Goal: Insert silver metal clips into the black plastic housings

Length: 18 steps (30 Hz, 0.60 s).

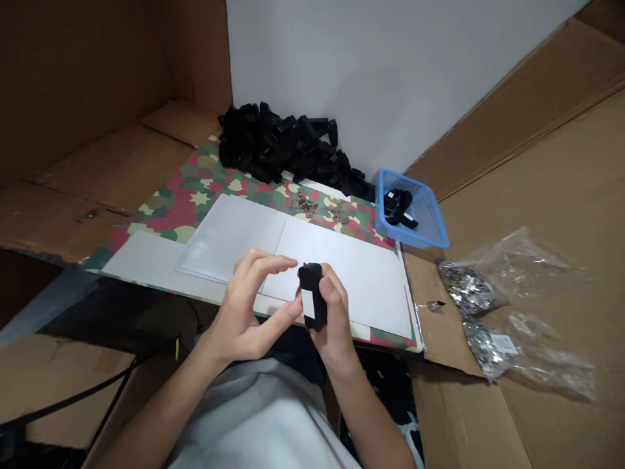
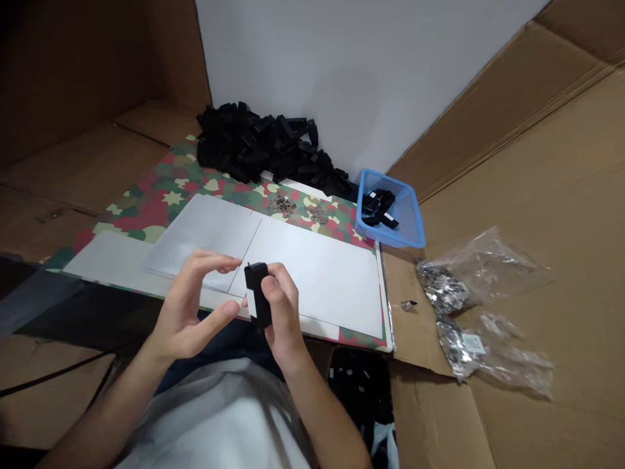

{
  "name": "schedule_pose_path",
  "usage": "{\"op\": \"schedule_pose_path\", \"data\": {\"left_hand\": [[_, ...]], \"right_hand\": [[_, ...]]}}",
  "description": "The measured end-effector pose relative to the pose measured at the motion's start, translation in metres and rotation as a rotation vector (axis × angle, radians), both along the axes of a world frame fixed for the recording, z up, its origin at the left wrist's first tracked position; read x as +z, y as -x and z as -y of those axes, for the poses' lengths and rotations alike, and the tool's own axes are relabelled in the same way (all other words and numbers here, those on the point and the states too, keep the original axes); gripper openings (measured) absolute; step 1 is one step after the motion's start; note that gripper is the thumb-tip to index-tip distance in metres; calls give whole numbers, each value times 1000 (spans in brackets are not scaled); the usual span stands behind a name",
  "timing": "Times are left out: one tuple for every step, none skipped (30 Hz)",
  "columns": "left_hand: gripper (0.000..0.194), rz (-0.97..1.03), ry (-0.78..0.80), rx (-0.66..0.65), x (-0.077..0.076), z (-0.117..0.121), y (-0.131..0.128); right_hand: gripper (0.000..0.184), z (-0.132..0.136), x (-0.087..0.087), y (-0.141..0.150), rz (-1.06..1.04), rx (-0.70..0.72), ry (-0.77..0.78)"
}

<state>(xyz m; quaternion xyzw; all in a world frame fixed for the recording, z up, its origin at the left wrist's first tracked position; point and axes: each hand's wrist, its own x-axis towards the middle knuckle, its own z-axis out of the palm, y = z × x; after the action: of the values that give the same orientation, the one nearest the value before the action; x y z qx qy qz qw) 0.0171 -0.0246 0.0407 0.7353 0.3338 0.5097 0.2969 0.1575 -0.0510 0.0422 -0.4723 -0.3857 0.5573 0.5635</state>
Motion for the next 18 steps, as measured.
{"op": "schedule_pose_path", "data": {"left_hand": [[34, -23, -5, -3, 0, -3, -1], [32, -38, -11, -10, 0, -5, -2], [30, -48, -19, -21, -1, -7, -3], [27, -52, -23, -37, -2, -9, -5], [26, -54, -22, -58, -3, -10, -7], [26, -54, -17, -84, -4, -11, -9], [28, -58, -6, -111, -6, -11, -10], [30, -64, 6, -133, -8, -11, -11], [32, -71, 17, -151, -10, -11, -11], [34, -76, 29, -165, -12, -11, -11], [36, -82, 39, -175, -14, -10, -11], [38, -87, 46, -181, -16, -10, -10], [40, -93, 50, -184, -17, -9, -9], [42, -103, 53, -186, -19, -9, -8], [43, -117, 54, -187, -20, -9, -7], [45, -134, 54, -188, -22, -9, -6], [47, -149, 56, -194, -23, -9, -4], [48, -155, 62, -208, -25, -9, -3]], "right_hand": [[31, 0, 1, 0, -8, 19, 11], [31, 0, 1, 1, -24, 34, 22], [31, 1, 1, 1, -47, 42, 30], [30, 1, 0, 2, -72, 40, 32], [29, 2, -1, 2, -93, 34, 34], [28, 3, -1, 3, -108, 23, 33], [27, 4, -2, 3, -115, 10, 28], [27, 4, -3, 3, -116, 2, 20], [26, 5, -4, 3, -112, -1, 15], [27, 6, -5, 3, -104, -2, 13], [27, 6, -6, 3, -96, -4, 12], [27, 7, -7, 3, -91, -6, 14], [29, 7, -9, 3, -88, -6, 20], [30, 8, -10, 3, -92, -5, 30], [30, 8, -12, 4, -101, -3, 44], [31, 9, -13, 5, -116, 3, 62], [31, 10, -15, 6, -138, 12, 80], [31, 11, -17, 7, -166, 17, 97]]}}
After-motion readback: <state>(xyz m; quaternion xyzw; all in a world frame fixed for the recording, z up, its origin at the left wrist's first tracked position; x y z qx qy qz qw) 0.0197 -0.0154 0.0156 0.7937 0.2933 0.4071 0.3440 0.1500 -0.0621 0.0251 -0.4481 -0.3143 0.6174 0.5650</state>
